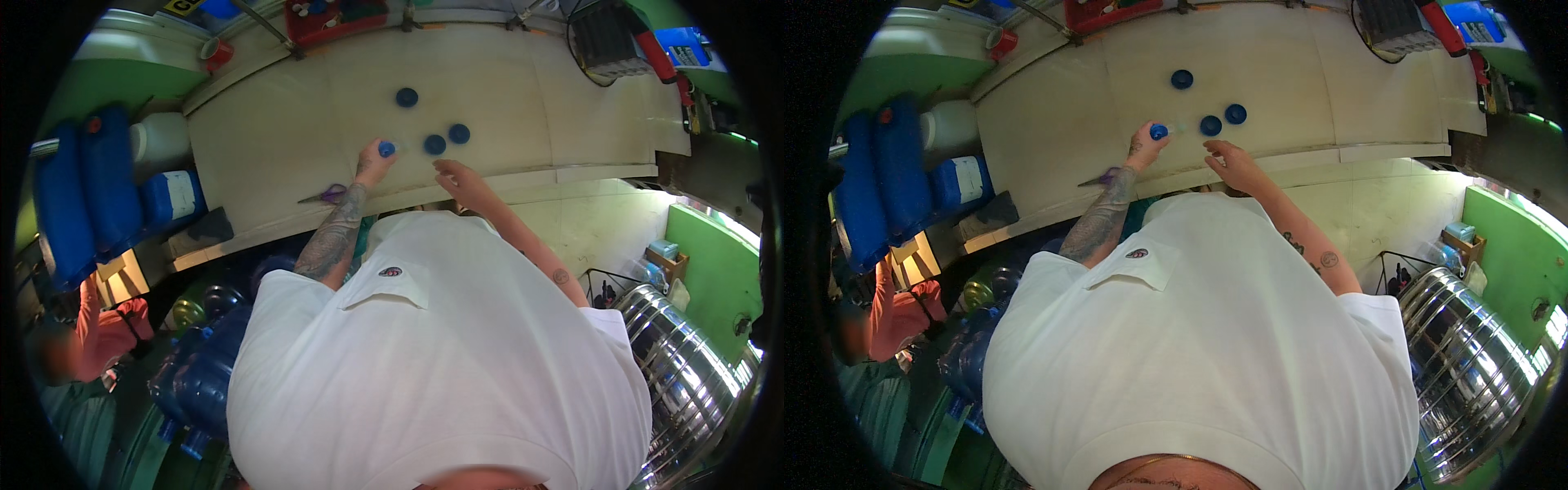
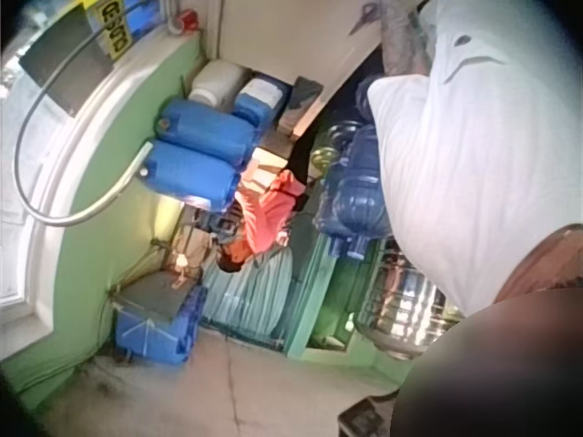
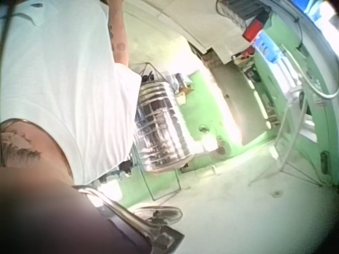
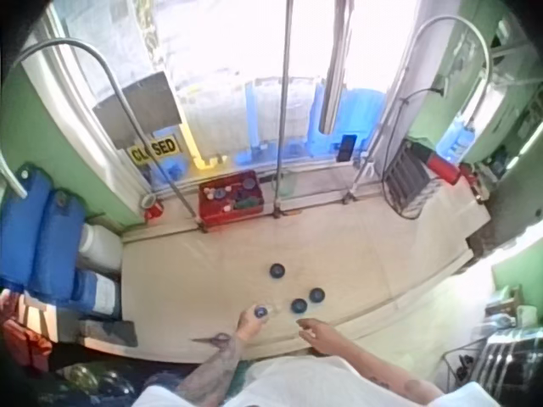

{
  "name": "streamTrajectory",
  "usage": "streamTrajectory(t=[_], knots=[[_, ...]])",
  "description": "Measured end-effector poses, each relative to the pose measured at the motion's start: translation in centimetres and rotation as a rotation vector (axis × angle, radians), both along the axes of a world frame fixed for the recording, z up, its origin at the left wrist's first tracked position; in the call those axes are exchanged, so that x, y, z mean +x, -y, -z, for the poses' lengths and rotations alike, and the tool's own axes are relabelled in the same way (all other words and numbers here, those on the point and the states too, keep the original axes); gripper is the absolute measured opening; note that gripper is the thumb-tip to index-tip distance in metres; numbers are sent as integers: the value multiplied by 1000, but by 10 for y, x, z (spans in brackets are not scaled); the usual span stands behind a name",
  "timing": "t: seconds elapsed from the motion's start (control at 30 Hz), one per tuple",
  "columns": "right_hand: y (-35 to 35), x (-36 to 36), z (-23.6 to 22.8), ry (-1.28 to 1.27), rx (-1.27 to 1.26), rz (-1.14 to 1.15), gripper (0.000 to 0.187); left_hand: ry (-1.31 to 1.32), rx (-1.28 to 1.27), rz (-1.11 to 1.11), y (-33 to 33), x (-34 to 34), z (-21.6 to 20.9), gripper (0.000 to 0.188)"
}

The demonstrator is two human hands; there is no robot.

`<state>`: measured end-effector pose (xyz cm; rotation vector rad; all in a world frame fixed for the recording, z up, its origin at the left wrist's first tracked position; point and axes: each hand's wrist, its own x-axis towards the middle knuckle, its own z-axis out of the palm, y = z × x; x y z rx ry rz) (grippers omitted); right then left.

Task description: The person picks small blue plastic caps from a red tray and places them on a countertop, then picks up a large blue water jug and positions it over the caps. The person handles the caps one at a time and aligns them in a row before moving the jug.

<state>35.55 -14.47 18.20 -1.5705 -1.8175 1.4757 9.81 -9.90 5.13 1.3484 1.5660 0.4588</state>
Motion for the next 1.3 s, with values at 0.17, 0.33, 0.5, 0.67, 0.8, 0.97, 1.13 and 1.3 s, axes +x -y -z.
streamTrajectory(t=[0.17, 0.33, 0.5, 0.67, 0.8, 0.97, 1.13, 1.3], knots=[[-9, -15, -12, 54, 119, -142, 36, -411, 235, -22, 4, 15, 5, 51], [12, 27, -11, 108, 50, -67, 38, -472, 167, 113, -10, 25, 17, 41], [19, 49, -8, 174, -10, -15, 40, -75, -87, 5, -21, 21, -5, 33], [-7, 20, -14, -57, 202, 25, 37, 604, -311, 134, -12, 36, -69, 34], [-32, 9, -26, -85, 288, -68, 26, 774, -339, 93, -1, 47, -115, 34], [-42, 16, -37, -139, 348, 16, 15, 1009, -443, -131, 7, 56, -133, 30], [-38, 25, -47, -185, 290, 152, 16, 1403, -547, -227, 4, 61, -130, 41], [-28, 28, -62, -211, 308, 265, 15, 1363, -484, -172, 0, 74, -126, 43]])
